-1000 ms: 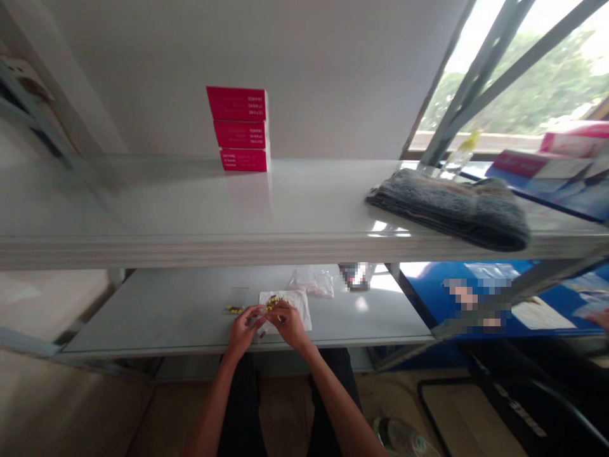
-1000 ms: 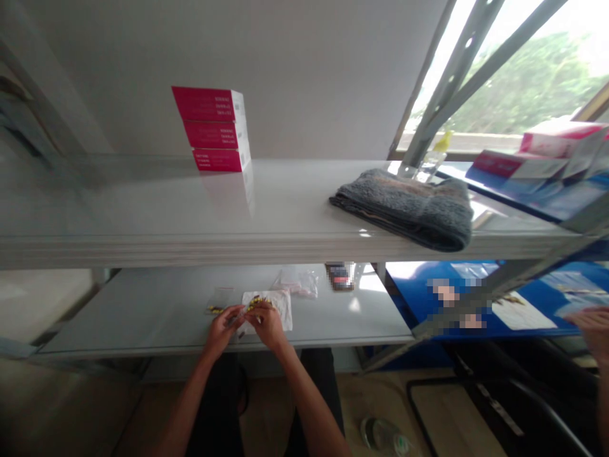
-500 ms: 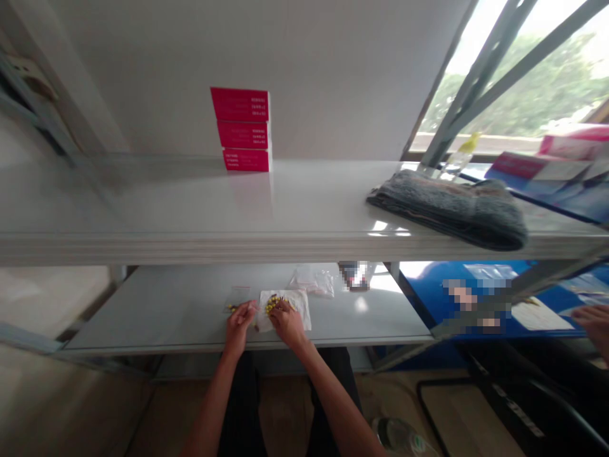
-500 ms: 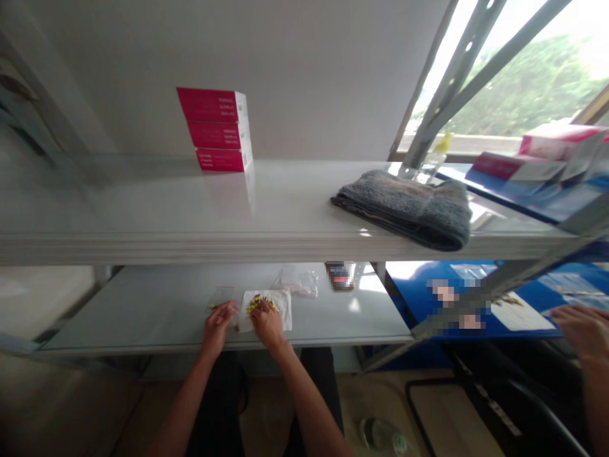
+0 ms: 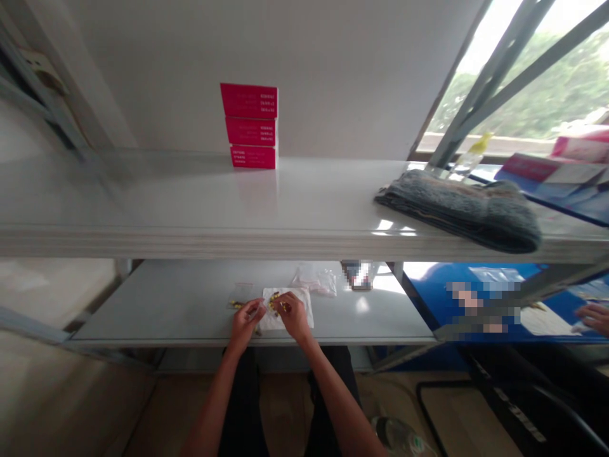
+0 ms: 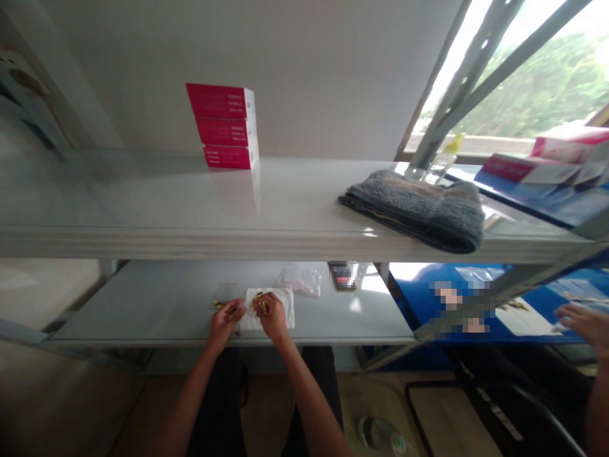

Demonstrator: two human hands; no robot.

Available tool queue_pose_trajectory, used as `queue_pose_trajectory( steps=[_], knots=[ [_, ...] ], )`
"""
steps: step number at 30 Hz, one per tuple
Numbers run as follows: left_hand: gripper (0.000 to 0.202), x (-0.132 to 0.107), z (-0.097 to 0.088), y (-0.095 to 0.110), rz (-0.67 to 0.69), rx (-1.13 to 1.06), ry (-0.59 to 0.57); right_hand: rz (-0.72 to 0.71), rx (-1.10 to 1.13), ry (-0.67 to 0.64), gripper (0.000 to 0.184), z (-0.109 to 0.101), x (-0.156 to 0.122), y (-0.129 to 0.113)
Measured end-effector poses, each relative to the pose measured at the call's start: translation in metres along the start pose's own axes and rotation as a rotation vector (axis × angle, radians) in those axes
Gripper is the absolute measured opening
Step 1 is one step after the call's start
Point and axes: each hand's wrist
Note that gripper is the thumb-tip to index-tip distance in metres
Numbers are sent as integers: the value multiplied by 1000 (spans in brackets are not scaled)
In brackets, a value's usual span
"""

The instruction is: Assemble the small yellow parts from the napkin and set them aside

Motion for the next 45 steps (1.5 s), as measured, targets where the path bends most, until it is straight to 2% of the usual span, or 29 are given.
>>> queue_pose_trajectory(
  steps=[5, 7, 10, 13, 16, 19, 27, 31, 37, 40, 45],
  knots=[
    [46, -2, -1, 3, 16, 51, -47, -67, 30, -148, 12, -1, 6, -3],
    [46, -3, 0, 4, 16, 43, -53, -99, 42, -153, 15, -1, 5, -1],
    [43, -4, 1, 4, 11, 15, -15, -80, 45, -83, 25, -4, 0, 4],
    [37, -3, 1, 2, 20, -13, 61, -25, -80, -78, 24, -6, -7, 12],
    [36, -2, 0, 1, 38, -16, 94, -37, -252, -226, 16, -4, -14, 15],
    [37, -3, 0, 2, 47, -4, 95, -35, -365, -331, 15, 1, -15, 12],
    [37, -7, 1, 7, 55, 61, 72, -64, -402, -364, 17, 5, -17, 11],
    [37, -6, 1, 7, 63, 108, 74, -78, -336, -295, 17, 6, -18, 11],
    [35, -4, 2, 5, 107, 201, 28, 29, 36, 39, 15, -4, 1, 0],
    [34, -3, 1, 3, 147, 244, 11, 43, 134, 42, 13, -4, 6, -4],
    [33, -3, 0, 4, 173, 255, -1, 13, 128, -31, 13, 2, 2, -6]
  ],
)
Point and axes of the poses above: each hand's wrist, its own x-axis towards the middle knuckle, its own z-axis out of the palm, y = z × x, and after that the axes turned 15 degrees about -z, right-handed
